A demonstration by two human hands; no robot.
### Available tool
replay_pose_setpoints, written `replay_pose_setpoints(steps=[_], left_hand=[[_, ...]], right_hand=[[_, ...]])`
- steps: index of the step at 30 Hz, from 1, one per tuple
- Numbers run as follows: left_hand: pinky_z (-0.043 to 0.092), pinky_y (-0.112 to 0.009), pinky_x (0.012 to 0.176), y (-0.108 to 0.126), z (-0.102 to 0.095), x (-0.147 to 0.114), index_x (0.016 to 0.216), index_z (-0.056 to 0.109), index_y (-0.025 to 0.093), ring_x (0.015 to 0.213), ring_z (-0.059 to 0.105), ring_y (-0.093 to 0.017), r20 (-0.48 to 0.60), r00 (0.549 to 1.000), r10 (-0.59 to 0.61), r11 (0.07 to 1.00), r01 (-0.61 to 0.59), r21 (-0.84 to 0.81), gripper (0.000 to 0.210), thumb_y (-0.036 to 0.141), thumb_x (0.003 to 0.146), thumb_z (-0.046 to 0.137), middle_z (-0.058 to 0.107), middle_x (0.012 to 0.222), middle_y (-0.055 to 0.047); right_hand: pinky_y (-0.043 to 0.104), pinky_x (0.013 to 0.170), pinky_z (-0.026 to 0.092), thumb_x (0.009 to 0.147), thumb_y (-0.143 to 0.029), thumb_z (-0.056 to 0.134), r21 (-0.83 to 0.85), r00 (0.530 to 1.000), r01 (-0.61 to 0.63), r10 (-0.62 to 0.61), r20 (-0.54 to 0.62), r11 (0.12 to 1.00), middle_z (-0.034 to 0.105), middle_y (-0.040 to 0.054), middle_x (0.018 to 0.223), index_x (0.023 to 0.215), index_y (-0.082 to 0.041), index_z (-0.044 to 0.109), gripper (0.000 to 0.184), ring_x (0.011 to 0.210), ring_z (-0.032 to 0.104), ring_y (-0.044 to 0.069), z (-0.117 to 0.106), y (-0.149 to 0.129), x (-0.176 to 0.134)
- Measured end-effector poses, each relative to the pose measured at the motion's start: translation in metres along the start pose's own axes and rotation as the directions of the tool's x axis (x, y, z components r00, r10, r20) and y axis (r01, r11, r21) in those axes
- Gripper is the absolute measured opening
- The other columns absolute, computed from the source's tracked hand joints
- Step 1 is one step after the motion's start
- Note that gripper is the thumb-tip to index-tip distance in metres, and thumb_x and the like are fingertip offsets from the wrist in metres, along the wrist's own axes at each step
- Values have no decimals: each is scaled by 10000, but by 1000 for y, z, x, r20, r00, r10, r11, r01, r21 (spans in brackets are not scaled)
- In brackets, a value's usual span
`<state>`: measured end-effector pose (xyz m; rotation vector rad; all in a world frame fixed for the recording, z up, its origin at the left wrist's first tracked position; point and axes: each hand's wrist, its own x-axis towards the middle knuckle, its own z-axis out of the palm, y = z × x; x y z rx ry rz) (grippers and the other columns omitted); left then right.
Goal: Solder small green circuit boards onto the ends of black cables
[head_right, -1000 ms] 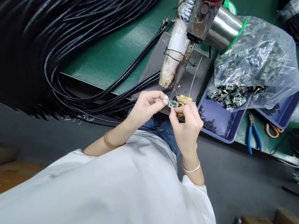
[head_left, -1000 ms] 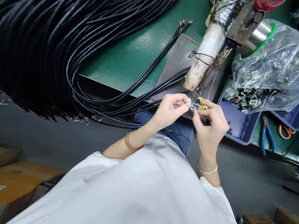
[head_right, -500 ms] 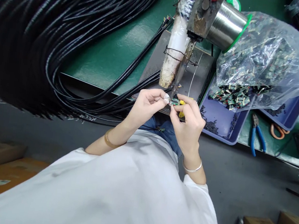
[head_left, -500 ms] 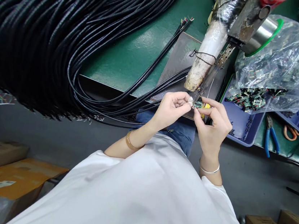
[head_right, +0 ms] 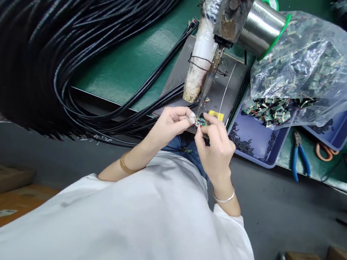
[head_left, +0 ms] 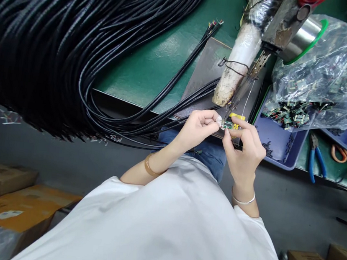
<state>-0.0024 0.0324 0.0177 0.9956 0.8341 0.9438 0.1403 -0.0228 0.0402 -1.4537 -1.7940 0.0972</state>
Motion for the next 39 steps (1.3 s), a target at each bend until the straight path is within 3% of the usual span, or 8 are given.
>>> replay_pose_setpoints(steps=[4,10,13,24,28,32,35,39], left_hand=[[267,-165,446,2,1,-4,734,593,137,433,310,-13,-9,1000,-15,1000,15,-2,109,211,748,672,423,508,94],[314,-156,411,3,-1,-17,756,611,128,394,402,-17,34,998,-61,998,62,-18,121,223,760,686,589,538,43],[318,-148,399,4,-2,-22,788,627,121,396,416,-19,51,996,-74,997,75,-28,144,244,768,700,621,560,25],[341,-171,371,-2,-6,-26,817,609,122,363,463,-38,83,991,-106,992,111,-56,289,394,828,706,649,606,0],[261,-161,396,-4,-4,-25,786,595,136,392,370,-12,48,996,-80,992,84,-97,271,367,799,736,531,529,67],[273,-173,472,-8,-2,-23,741,606,131,442,304,-6,45,998,-42,991,48,-126,204,296,793,715,405,525,101],[288,-186,512,-11,-1,-20,745,615,130,465,303,-14,55,998,-23,992,30,-119,161,265,808,676,382,534,101],[287,-196,524,-14,-1,-18,752,606,135,475,297,-20,63,998,-11,994,17,-105,144,255,816,653,400,551,93]], right_hand=[[306,856,601,893,-138,633,33,999,-33,35,-39,999,763,48,1081,833,-229,591,117,1026,736,184,1,1,-3],[235,586,568,930,-221,626,269,953,-279,300,-38,922,713,18,988,903,-211,649,36,677,676,102,-8,1,-4],[238,581,512,917,-197,652,186,968,-207,228,-101,960,645,-10,838,970,-240,736,108,657,603,93,-13,-1,-6],[270,737,559,928,-140,625,121,995,-52,42,86,991,726,20,939,1221,-280,699,333,802,691,118,-8,2,-26],[244,629,535,934,-160,616,55,988,-27,19,151,998,739,-3,821,1147,-259,719,257,640,669,101,-12,3,-27],[231,496,490,960,-233,570,145,980,-149,166,-108,978,655,-52,650,1223,-261,643,274,466,569,87,-17,2,-27],[243,528,548,986,-244,522,269,937,-212,274,-218,940,741,-25,810,1293,-260,524,307,553,683,113,-18,3,-26],[285,738,629,939,-212,615,108,982,-157,167,-91,982,780,30,1036,1031,-234,633,96,870,776,171,-14,6,-22]])
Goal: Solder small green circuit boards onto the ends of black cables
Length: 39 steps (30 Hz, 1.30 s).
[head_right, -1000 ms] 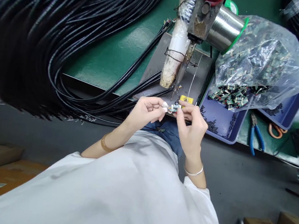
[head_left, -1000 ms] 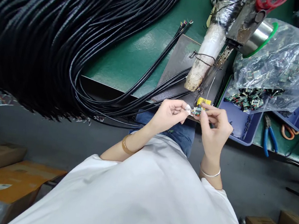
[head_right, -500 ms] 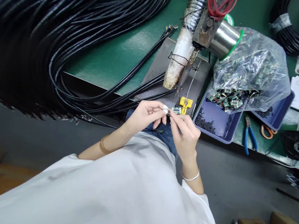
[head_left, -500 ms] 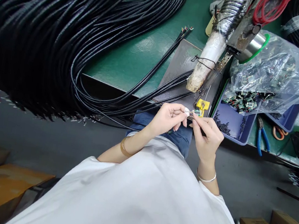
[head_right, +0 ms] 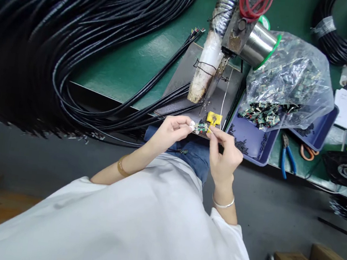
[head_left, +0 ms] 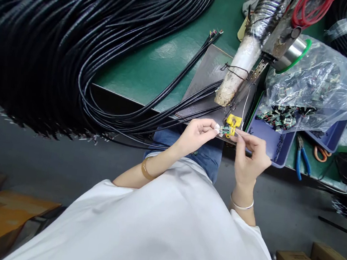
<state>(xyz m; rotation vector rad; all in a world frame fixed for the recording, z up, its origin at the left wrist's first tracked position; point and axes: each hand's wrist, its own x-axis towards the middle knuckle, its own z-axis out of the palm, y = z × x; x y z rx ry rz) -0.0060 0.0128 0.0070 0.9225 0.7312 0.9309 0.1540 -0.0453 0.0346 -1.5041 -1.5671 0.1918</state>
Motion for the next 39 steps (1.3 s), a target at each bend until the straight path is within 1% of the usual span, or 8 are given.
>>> replay_pose_setpoints(steps=[2,4,11,17,25,31,35,39], left_hand=[[275,-198,514,-2,0,2,764,603,139,471,286,-21,2,1000,5,1000,-5,12,134,254,819,646,412,557,89],[255,-200,501,-3,-1,4,757,591,145,469,274,-23,-2,1000,10,999,-10,37,132,249,826,631,407,559,86],[191,-208,470,4,0,14,717,539,165,471,220,-35,-47,999,16,994,-11,105,151,257,820,601,341,543,84],[191,-211,473,11,2,20,736,554,161,476,216,-37,-61,998,25,994,-19,110,148,274,811,613,354,544,83],[192,-212,478,19,4,18,726,540,161,480,223,-33,-61,998,13,994,-7,105,126,244,787,612,349,546,84],[176,-220,464,23,3,17,720,543,163,466,213,-33,-56,998,-8,996,13,93,115,237,781,606,340,535,85],[166,-222,454,21,0,17,709,541,167,453,222,-34,-58,998,-33,993,39,113,120,240,780,604,343,523,83],[161,-218,454,19,0,17,704,535,169,455,220,-34,-66,997,-39,990,48,134,130,246,774,612,337,520,84]], right_hand=[[301,803,631,916,-192,640,-38,993,87,-83,87,996,768,51,1118,951,-226,646,50,1009,758,194,5,0,2],[313,815,632,911,-169,629,-18,985,128,-125,118,992,755,66,1166,922,-221,635,54,1059,743,203,10,1,4],[364,859,640,890,-153,620,57,993,56,-62,97,997,753,69,1159,857,-218,592,78,1019,751,209,20,2,13],[366,858,646,896,-189,623,80,995,14,-22,99,997,748,66,1189,852,-228,594,66,961,758,193,21,3,19],[375,877,639,873,-149,649,88,994,64,-71,81,994,759,63,1163,859,-223,612,84,1012,753,212,20,-1,24],[333,778,644,869,-136,633,100,993,58,-68,92,993,739,63,1217,805,-228,564,132,908,766,185,18,-5,23],[342,795,643,875,-130,616,105,991,69,-80,109,992,741,61,1208,817,-228,563,126,896,767,182,18,-3,21],[363,847,634,882,-141,618,89,991,79,-88,105,993,758,57,1154,836,-230,583,106,1003,754,208,19,-1,22]])
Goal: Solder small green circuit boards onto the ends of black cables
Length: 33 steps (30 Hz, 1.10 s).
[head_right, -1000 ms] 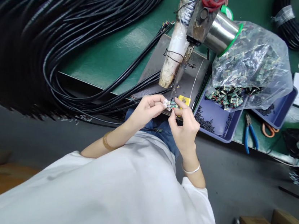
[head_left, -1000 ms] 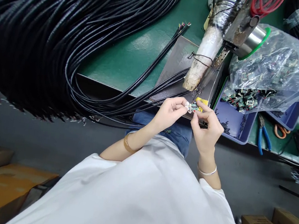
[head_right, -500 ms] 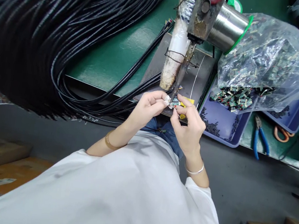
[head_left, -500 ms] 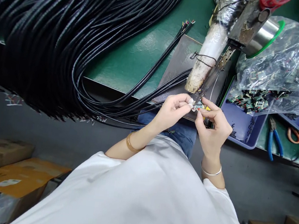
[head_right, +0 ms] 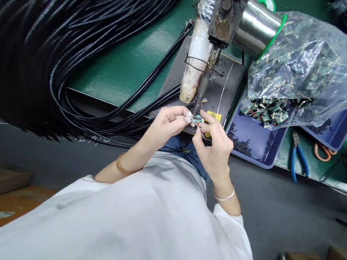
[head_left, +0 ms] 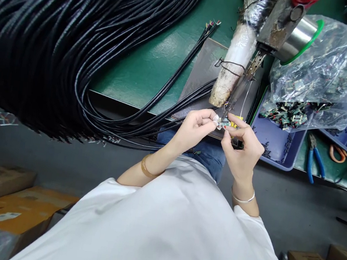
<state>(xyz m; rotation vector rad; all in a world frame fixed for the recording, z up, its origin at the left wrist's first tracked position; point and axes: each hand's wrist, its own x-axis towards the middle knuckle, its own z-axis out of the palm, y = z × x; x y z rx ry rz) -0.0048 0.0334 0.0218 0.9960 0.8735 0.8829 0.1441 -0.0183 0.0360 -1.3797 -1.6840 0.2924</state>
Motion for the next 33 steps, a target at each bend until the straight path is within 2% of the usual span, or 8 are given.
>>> replay_pose_setpoints(steps=[7,15,19,22,24,27,30,33], left_hand=[[180,-209,471,4,4,0,721,539,160,483,241,-35,-4,999,35,999,-34,24,129,246,783,613,369,541,78],[174,-213,450,4,-1,0,699,532,167,450,235,-32,18,1000,-14,999,14,-29,139,246,777,617,361,528,79],[182,-204,440,1,-1,-1,696,535,166,437,239,-28,29,999,-31,999,31,-27,107,209,774,593,360,514,87],[210,-192,444,1,2,-4,699,545,160,434,257,-23,64,998,-24,1000,24,6,104,197,786,589,372,511,90],[237,-184,448,2,3,-8,726,570,153,439,297,-24,90,996,-27,998,22,58,106,210,805,611,391,516,86],[321,-165,480,4,3,-17,808,612,146,488,413,-31,37,999,25,989,-30,142,134,233,788,712,490,576,66],[404,-163,503,4,-1,-24,829,634,132,510,512,-43,-11,996,83,988,-81,128,186,273,794,751,616,643,21],[378,-176,417,2,-6,-27,832,623,125,404,503,-50,58,997,41,999,-39,-36,239,349,853,705,656,613,-3]], right_hand=[[342,850,630,880,-142,640,-18,1000,-11,10,-13,1000,759,52,1149,870,-232,611,95,1038,745,202,0,0,1],[356,819,651,885,-153,614,-2,1000,-9,9,3,1000,743,66,1205,810,-230,558,122,909,769,190,-1,-4,-1],[346,817,653,892,-149,613,-16,1000,-10,10,19,1000,757,58,1147,834,-228,556,113,960,760,195,-1,0,-3],[279,782,634,910,-170,612,-50,999,-51,51,2,997,755,49,1102,893,-226,567,74,950,748,166,-3,3,-2],[230,728,614,924,-213,616,-54,995,-98,99,14,994,743,14,967,904,-227,569,53,831,733,127,-6,5,0],[193,674,583,930,-272,628,-1,983,-185,185,17,983,653,-40,793,885,-228,573,83,696,675,90,-8,6,0],[184,654,572,929,-278,636,131,970,-240,242,-1,962,624,-47,796,899,-225,575,86,677,660,78,-4,8,-5],[195,684,578,909,-206,656,148,989,-101,115,-92,984,659,-27,846,919,-228,589,71,760,691,95,5,11,-14]])
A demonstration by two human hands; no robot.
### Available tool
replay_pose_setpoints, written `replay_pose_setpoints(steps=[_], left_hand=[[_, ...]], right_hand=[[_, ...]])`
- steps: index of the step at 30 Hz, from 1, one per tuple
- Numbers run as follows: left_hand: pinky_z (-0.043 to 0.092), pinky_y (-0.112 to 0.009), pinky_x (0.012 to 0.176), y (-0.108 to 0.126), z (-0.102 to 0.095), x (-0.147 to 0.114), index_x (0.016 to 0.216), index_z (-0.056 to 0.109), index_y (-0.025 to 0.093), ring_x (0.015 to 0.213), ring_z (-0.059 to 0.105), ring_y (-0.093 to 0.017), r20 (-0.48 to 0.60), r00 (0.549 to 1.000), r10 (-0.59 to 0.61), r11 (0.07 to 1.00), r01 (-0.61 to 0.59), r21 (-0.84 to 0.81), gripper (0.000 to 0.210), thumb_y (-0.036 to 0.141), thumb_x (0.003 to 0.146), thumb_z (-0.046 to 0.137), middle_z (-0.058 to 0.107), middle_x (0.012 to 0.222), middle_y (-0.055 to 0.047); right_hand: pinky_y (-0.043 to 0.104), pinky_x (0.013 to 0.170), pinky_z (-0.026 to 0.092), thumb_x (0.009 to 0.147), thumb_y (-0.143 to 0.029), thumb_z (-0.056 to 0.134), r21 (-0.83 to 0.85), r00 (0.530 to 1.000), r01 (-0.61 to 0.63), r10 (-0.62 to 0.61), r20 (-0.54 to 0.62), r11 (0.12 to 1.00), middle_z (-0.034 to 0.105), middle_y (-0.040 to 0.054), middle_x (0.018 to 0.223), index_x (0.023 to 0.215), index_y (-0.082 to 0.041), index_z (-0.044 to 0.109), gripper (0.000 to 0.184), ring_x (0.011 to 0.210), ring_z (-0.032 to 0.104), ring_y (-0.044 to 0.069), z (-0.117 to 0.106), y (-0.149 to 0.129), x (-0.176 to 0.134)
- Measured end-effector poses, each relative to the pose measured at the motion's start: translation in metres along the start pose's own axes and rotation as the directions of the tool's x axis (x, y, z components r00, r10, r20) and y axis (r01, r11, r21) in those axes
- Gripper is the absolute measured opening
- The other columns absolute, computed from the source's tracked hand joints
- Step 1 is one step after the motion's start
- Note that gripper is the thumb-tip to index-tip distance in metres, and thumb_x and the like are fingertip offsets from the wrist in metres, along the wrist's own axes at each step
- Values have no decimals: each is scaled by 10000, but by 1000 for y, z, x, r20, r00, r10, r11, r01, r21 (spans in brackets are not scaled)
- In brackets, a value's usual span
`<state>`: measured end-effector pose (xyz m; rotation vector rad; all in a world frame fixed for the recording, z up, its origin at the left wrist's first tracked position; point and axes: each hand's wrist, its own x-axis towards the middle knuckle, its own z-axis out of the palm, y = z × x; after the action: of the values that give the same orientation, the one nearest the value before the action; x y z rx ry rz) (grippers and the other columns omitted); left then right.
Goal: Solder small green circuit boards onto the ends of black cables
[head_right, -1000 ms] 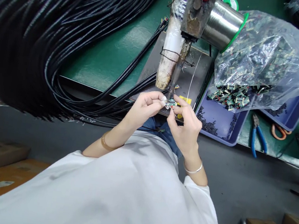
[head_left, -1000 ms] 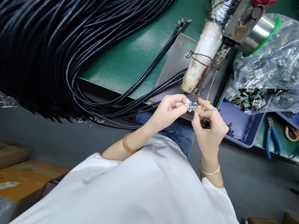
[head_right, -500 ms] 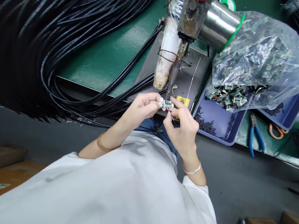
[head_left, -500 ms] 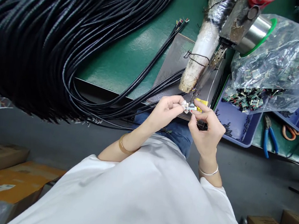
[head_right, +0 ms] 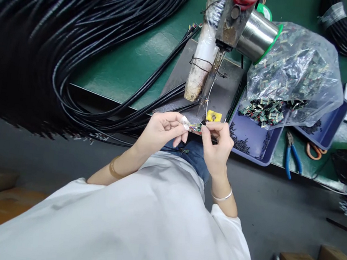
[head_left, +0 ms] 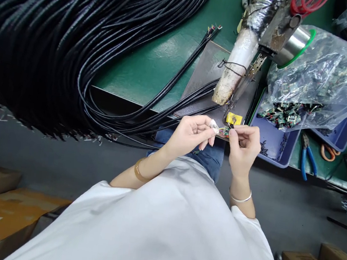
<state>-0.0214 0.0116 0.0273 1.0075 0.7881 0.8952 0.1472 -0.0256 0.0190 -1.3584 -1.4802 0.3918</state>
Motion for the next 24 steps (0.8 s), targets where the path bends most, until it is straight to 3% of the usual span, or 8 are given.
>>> replay_pose_setpoints(steps=[2,4,8,11,14,19,21,24], left_hand=[[351,-176,379,-1,-3,0,819,600,127,361,490,-51,29,999,-27,995,30,-100,284,384,847,717,665,599,-8],[352,-168,373,-3,-3,-1,821,597,124,357,490,-48,24,999,-37,991,40,-128,311,402,832,736,672,601,-10],[368,-151,380,-5,0,-4,871,617,118,373,483,-36,1,999,-45,994,45,-98,332,421,823,743,666,606,-2],[377,-150,381,-8,2,-6,873,615,122,379,481,-34,9,1000,-28,996,28,-89,309,408,834,727,661,619,1],[393,-147,397,-9,2,-9,882,624,125,400,485,-31,33,999,3,999,-2,-39,241,357,865,690,656,644,5],[420,-135,447,-7,2,-10,869,633,122,463,518,-33,86,996,11,998,-16,63,175,280,841,702,656,648,6],[405,-128,444,-7,4,-8,830,601,129,438,495,-23,60,998,18,1000,-20,21,169,266,830,699,645,615,20],[347,-125,405,-7,8,-4,804,562,139,374,428,-5,-7,1000,0,999,0,-44,185,269,822,692,627,566,38]], right_hand=[[225,737,587,874,-151,685,-85,981,188,-190,-23,979,695,-7,890,928,-232,606,126,842,716,123,2,3,-7],[237,711,585,870,-140,686,-143,972,232,-236,-12,962,714,3,914,954,-233,613,145,808,724,129,1,3,-12],[193,493,449,932,-215,621,-120,997,-4,-6,-82,993,633,-58,724,1002,-236,608,75,513,583,66,-11,-11,-15],[191,462,334,902,-248,672,-204,996,-23,40,76,979,469,-104,575,987,-235,653,88,440,404,35,-16,-26,-11],[194,483,305,900,-244,671,-236,976,-25,75,205,971,401,-105,558,916,-215,660,35,464,348,29,-15,-33,-5],[193,457,274,897,-297,664,-39,927,-247,248,282,968,415,-91,570,816,-197,635,133,478,340,38,-11,-26,3],[194,450,287,904,-336,655,31,924,-310,293,246,950,452,-80,579,816,-194,654,168,477,370,44,-11,-22,4],[199,444,312,925,-346,631,16,962,-263,261,73,965,577,-52,640,912,-204,722,169,475,413,49,-11,-20,1]])
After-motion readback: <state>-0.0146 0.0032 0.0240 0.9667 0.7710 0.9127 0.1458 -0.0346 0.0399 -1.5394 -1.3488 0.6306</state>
